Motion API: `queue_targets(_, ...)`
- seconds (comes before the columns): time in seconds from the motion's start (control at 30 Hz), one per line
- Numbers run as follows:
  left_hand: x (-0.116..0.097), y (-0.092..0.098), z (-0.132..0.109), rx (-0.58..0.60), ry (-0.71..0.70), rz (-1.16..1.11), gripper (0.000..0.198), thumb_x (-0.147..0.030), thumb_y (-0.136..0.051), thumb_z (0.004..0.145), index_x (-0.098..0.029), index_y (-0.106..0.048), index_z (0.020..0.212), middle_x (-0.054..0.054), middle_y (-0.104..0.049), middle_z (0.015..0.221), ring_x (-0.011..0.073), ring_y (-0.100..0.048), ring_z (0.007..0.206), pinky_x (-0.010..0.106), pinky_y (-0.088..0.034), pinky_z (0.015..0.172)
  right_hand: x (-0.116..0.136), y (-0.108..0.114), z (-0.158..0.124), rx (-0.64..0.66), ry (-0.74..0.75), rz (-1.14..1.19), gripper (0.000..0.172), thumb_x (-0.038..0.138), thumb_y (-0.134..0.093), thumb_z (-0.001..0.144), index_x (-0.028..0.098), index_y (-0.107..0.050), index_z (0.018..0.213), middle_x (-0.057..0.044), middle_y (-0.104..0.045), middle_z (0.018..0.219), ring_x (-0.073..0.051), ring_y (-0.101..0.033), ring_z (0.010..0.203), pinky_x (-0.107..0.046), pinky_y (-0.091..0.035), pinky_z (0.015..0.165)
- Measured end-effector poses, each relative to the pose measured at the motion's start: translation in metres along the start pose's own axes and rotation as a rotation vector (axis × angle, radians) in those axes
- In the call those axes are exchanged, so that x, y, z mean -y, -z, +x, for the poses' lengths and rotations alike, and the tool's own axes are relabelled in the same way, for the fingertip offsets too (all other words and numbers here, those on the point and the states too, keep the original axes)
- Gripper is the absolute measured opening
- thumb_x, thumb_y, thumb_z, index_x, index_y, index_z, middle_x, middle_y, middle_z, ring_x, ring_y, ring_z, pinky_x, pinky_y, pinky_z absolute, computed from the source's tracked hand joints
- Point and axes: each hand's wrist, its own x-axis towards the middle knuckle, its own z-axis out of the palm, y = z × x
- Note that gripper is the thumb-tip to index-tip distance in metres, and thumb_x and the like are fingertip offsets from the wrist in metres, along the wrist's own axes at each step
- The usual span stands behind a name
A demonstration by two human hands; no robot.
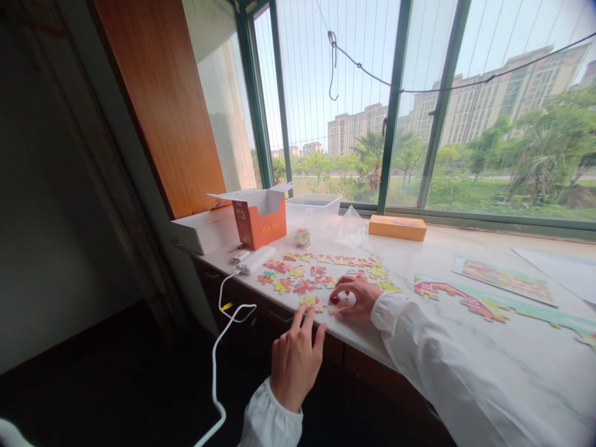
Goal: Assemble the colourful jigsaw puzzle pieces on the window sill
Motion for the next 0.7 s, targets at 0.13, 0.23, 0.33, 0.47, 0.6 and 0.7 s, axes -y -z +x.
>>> queue_targets(0.13, 0.002, 0.0, 0.001, -0.02, -0.005, -0.023, 0.046, -0.045, -0.031, 0.098, -0.032, -0.049, 0.138, 0.007, -0.047, 0.145, 0.0205, -0.069, 0.092, 0.031, -0.055, 0.073, 0.0, 0.0, -0.001, -0.004, 0.001, -0.015, 0.05, 0.062, -0.075, 0.063, 0.029, -0.074, 0.099, -0.006, -0.065, 0.1, -0.018, -0.059, 0.082, -0.035, -0.047, 0.079)
queue_targets(0.23, 0.008, 0.003, 0.009, -0.064, 0.004, -0.027, 0.046, -0.043, -0.03, 0.099, -0.03, -0.048, 0.139, 0.009, -0.051, 0.142, 0.0192, -0.069, 0.093, 0.03, -0.055, 0.074, 0.002, -0.001, -0.002, -0.042, 0.01, 0.001, 0.049, 0.062, -0.07, 0.07, 0.027, -0.073, 0.103, -0.007, -0.064, 0.102, -0.018, -0.06, 0.083, -0.034, -0.048, 0.079)
queue_targets(0.33, 0.018, 0.006, 0.029, -0.098, 0.039, 0.015, 0.044, -0.042, -0.031, 0.099, -0.03, -0.05, 0.137, 0.01, -0.054, 0.138, 0.0197, -0.069, 0.091, 0.03, -0.055, 0.072, 0.004, -0.001, -0.003, -0.064, -0.001, 0.004, 0.043, 0.06, -0.06, 0.08, 0.026, -0.073, 0.103, -0.007, -0.064, 0.102, -0.017, -0.059, 0.082, -0.034, -0.047, 0.078)
queue_targets(0.47, 0.037, 0.007, 0.064, -0.075, 0.002, 0.051, 0.041, -0.044, -0.039, 0.096, -0.03, -0.054, 0.132, 0.008, -0.059, 0.132, 0.021, -0.067, 0.097, 0.031, -0.053, 0.077, 0.004, -0.002, -0.003, -0.08, -0.027, -0.008, 0.039, 0.058, -0.057, 0.084, 0.026, -0.074, 0.099, -0.006, -0.065, 0.097, -0.016, -0.059, 0.076, -0.033, -0.047, 0.075)
queue_targets(0.6, 0.051, 0.004, 0.088, 0.029, -0.078, 0.055, 0.037, -0.042, -0.052, 0.092, -0.028, -0.058, 0.126, 0.006, -0.064, 0.125, 0.0199, -0.065, 0.101, 0.029, -0.05, 0.083, 0.002, -0.003, -0.003, -0.111, -0.028, -0.004, 0.037, 0.057, -0.058, 0.084, 0.026, -0.075, 0.096, -0.005, -0.066, 0.095, -0.015, -0.058, 0.075, -0.032, -0.046, 0.074)
queue_targets(0.7, 0.056, 0.001, 0.096, 0.062, -0.11, 0.043, 0.036, -0.04, -0.054, 0.091, -0.028, -0.058, 0.125, 0.005, -0.065, 0.123, 0.0195, -0.065, 0.102, 0.028, -0.05, 0.083, 0.002, -0.004, -0.002, -0.124, -0.027, -0.024, 0.034, 0.054, -0.057, 0.085, 0.026, -0.075, 0.095, -0.005, -0.066, 0.094, -0.014, -0.058, 0.075, -0.031, -0.046, 0.074)
